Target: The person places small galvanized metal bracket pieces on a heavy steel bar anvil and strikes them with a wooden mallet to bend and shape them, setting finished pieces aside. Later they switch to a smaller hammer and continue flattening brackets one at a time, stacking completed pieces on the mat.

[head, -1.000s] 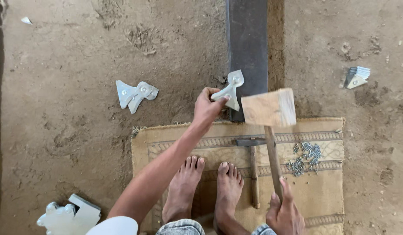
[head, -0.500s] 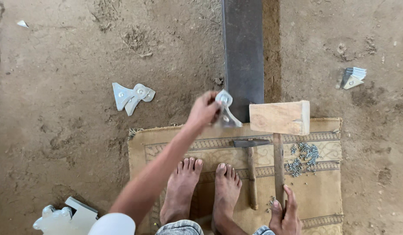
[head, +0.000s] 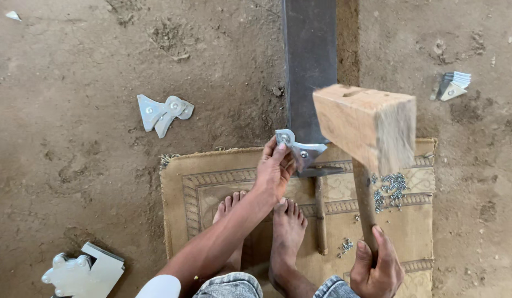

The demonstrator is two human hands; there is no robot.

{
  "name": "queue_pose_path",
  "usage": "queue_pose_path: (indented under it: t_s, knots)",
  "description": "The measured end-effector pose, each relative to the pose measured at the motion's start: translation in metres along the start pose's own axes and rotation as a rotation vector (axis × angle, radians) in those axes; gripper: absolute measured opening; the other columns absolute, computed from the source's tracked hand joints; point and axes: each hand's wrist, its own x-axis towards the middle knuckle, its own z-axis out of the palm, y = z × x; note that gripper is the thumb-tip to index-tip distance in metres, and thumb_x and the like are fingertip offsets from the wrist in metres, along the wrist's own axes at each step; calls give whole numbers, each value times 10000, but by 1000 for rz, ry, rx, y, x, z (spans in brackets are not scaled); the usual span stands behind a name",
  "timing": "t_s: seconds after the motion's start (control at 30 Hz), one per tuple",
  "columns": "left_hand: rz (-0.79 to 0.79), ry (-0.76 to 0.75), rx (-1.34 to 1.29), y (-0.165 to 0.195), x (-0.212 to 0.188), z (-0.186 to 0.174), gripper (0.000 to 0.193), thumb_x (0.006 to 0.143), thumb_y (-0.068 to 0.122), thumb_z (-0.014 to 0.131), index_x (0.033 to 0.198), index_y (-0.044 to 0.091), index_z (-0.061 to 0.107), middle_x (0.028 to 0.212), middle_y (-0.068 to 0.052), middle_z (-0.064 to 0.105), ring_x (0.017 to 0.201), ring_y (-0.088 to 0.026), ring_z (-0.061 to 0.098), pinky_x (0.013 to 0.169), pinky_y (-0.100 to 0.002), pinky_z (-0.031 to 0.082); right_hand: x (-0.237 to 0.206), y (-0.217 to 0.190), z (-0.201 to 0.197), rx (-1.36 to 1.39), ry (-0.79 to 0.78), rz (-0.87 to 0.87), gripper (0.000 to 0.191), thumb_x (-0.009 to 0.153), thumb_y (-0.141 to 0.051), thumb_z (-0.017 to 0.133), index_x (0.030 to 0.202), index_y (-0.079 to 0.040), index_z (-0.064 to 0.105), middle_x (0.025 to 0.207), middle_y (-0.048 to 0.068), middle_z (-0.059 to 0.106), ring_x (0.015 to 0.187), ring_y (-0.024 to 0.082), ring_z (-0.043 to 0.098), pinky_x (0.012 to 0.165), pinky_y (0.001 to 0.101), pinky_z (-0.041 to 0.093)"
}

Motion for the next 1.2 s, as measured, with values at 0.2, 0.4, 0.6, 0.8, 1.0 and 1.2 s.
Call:
queue_pose_path:
  t_s: [0.2, 0.4, 0.6, 0.8, 1.0, 1.2]
  knots:
    - [44, -3, 51, -3, 5, -1, 349, 1040, 140, 567, 1383, 205, 560, 1131, -27, 699, 983, -156, 687, 812, -347, 597, 10, -6, 15, 62, -98, -29, 341, 976, -103, 688, 1293, -44, 578, 1034, 175, 709, 806, 298, 716, 662, 369, 563]
    - [35, 3, 54, 2, 0, 6, 369, 1044, 108, 509, 1409, 154, 532, 1187, -65, 690, 1023, -197, 700, 865, -425, 636, 14, -5, 23, -4, -263, 15, 418, 949, -86, 664, 1359, -129, 603, 938, 130, 713, 659, 237, 677, 542, 359, 511]
    - [37, -8, 66, 4, -1, 4, 388, 1040, 112, 513, 1422, 176, 537, 1188, -60, 684, 1008, -198, 692, 849, -455, 633, 7, 13, 25, -81, -284, -74, 461, 983, -124, 650, 1428, -157, 533, 918, 77, 707, 578, 165, 596, 451, 312, 405]
    - [27, 29, 95, 6, 1, 4, 365, 1030, 106, 554, 1387, 173, 592, 1184, -30, 677, 983, -165, 673, 850, -428, 632, 2, 24, 27, -62, -306, -30, 484, 976, -136, 645, 1442, -183, 526, 879, 60, 683, 530, 136, 567, 416, 292, 393]
    - [37, 35, 176, 16, -2, 3, 380, 1011, 83, 605, 1383, 157, 636, 1240, -4, 695, 1017, -116, 670, 915, -325, 613, 0, 27, 23, -42, -316, -60, 459, 998, -159, 616, 1447, -140, 521, 876, 70, 688, 545, 129, 574, 428, 267, 415]
    - [57, -50, 236, 23, 5, -4, 392, 991, 76, 595, 1382, 108, 620, 1208, -38, 708, 989, -128, 684, 887, -336, 610, 2, 30, 23, -115, -357, -4, 421, 971, -154, 633, 1386, -149, 560, 841, 70, 701, 503, 139, 561, 407, 284, 412]
